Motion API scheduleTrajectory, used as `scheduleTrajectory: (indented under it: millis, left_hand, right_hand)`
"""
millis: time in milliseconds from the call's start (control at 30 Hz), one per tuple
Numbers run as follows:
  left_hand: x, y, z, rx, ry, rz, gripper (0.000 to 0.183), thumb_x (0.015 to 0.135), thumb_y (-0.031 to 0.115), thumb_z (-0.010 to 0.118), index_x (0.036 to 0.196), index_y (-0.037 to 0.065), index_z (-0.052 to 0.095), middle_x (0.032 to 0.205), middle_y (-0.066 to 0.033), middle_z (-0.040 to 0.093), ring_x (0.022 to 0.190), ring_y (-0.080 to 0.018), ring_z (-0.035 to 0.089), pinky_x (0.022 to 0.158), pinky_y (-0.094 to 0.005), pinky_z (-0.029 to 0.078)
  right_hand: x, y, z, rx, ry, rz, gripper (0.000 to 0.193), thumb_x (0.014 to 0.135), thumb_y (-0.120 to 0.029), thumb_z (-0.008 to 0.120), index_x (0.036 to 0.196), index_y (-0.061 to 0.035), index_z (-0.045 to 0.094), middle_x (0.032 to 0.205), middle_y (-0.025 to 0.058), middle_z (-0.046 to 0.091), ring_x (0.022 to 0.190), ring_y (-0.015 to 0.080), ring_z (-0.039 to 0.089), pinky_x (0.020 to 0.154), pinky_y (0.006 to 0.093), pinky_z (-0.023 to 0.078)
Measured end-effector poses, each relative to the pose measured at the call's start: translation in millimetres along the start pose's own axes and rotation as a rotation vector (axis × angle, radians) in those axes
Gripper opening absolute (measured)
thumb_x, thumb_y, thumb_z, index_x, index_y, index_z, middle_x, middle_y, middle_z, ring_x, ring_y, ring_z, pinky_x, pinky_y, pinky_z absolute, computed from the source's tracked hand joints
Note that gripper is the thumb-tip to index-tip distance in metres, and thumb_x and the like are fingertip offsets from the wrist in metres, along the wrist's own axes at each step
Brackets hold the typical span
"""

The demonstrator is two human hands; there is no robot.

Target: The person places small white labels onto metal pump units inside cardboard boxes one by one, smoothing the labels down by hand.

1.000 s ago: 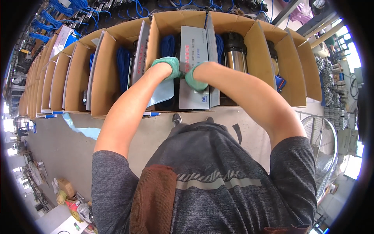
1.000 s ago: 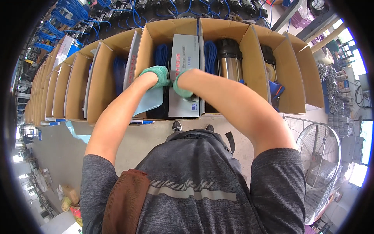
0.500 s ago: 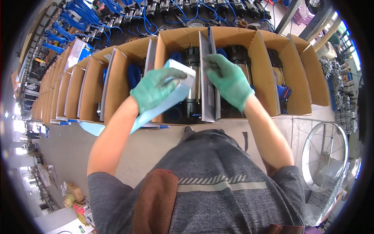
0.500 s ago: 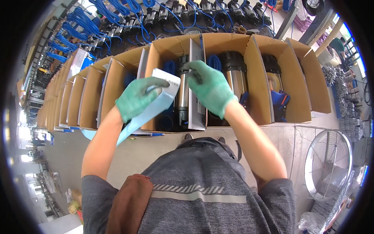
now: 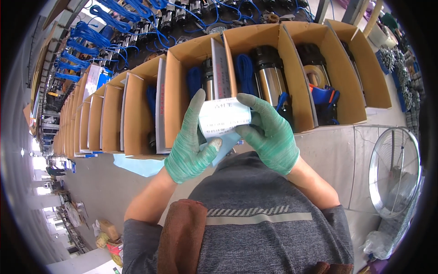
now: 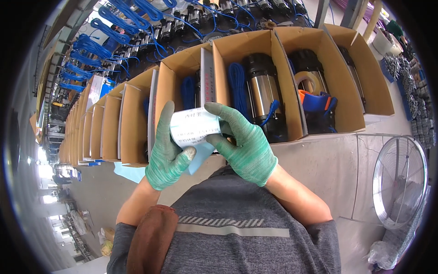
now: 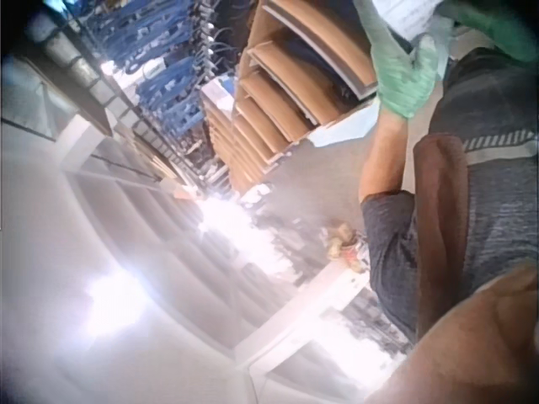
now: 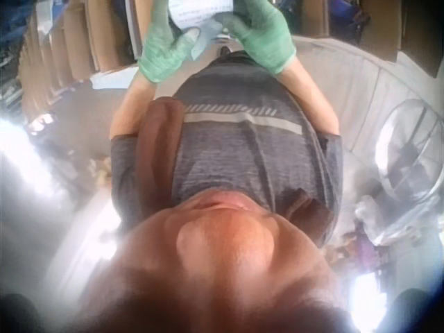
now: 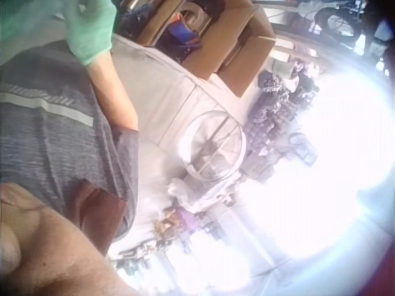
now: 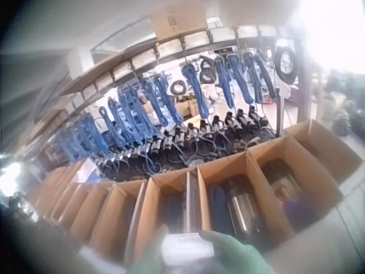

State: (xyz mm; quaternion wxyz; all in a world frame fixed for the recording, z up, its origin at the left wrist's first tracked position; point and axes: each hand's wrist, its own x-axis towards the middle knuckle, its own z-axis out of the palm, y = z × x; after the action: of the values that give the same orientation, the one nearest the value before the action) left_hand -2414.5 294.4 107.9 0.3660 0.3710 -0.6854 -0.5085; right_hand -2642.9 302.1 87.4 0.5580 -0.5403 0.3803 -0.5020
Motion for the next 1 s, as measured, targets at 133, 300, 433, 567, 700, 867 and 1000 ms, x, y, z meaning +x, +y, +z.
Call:
scheduleTrajectory:
  millis: [133,300,433,567,700,867,1000]
  left_hand:
    - [10.7,7.0,10.5,-0.113,-0.067,-0.102,0.077,0.098,0.033,0.075,0.16,0.006,0.038,0.147,-0.0152,0.055,0.134,-0.0257,0.055,0.115,-0.0411,0.042]
    - [21.9,19.0,25.5,-0.081,-0.065,-0.205,0.063,0.105,0.049,0.06,0.144,0.0,0.058,0.134,-0.0145,0.065,0.126,-0.0224,0.06,0.109,-0.0375,0.046]
    - [27.6,17.0,38.6,-0.256,0.033,-0.305,0.057,0.109,0.047,0.051,0.138,-0.001,0.064,0.131,-0.0145,0.067,0.117,-0.0224,0.065,0.101,-0.0366,0.053]
    - [28.5,14.9,42.0,-0.356,0.06,-0.345,0.056,0.109,0.045,0.052,0.139,-0.001,0.063,0.131,-0.015,0.067,0.118,-0.0235,0.065,0.102,-0.0373,0.053]
    - [32.4,14.8,41.4,-0.353,0.034,-0.345,0.058,0.109,0.045,0.054,0.144,-0.001,0.059,0.137,-0.016,0.065,0.123,-0.0247,0.064,0.108,-0.0376,0.05]
    - [37.0,18.2,41.9,-0.383,-0.05,-0.328,0.061,0.108,0.046,0.055,0.146,-0.001,0.057,0.14,-0.0168,0.063,0.127,-0.0254,0.062,0.111,-0.0383,0.048]
    - [38.7,19.3,43.9,-0.384,-0.058,-0.374,0.057,0.108,0.045,0.055,0.142,0.0,0.061,0.134,-0.0162,0.066,0.121,-0.0248,0.065,0.105,-0.0384,0.052]
  right_hand:
    - [-8.7,5.1,-18.6,-0.077,0.013,-0.058,0.05,0.096,-0.001,0.072,0.143,-0.0047,0.056,0.116,0.0126,0.074,0.105,0.0162,0.072,0.093,0.0323,0.058]
    - [-13.2,12.0,-34.8,-0.235,0.044,-0.064,0.041,0.093,-0.002,0.074,0.132,-0.0099,0.065,0.103,0.0099,0.077,0.09,0.0138,0.074,0.08,0.0312,0.06]
    - [-19.1,16.3,-39.0,-0.211,0.062,-0.099,0.032,0.093,-0.003,0.075,0.124,-0.0089,0.069,0.105,0.0086,0.077,0.091,0.0133,0.075,0.081,0.0311,0.061]
    - [-24.7,19.5,-37.6,-0.215,0.095,-0.125,0.03,0.093,-0.004,0.076,0.122,-0.0081,0.07,0.111,0.0087,0.077,0.094,0.0144,0.075,0.083,0.0313,0.061]
    - [-27.0,19.2,-33.9,-0.143,0.114,-0.098,0.035,0.092,-0.004,0.077,0.126,-0.0078,0.069,0.116,0.0092,0.076,0.098,0.0167,0.075,0.085,0.032,0.061]
    - [-34.0,15.2,-27.7,-0.059,0.285,-0.068,0.034,0.093,-0.003,0.076,0.126,-0.0062,0.07,0.114,0.0093,0.077,0.097,0.0165,0.075,0.086,0.0319,0.061]
    - [-36.3,16.6,-34.2,-0.153,0.246,-0.086,0.031,0.093,-0.003,0.076,0.123,-0.0057,0.071,0.111,0.0096,0.077,0.097,0.0156,0.075,0.085,0.0321,0.061]
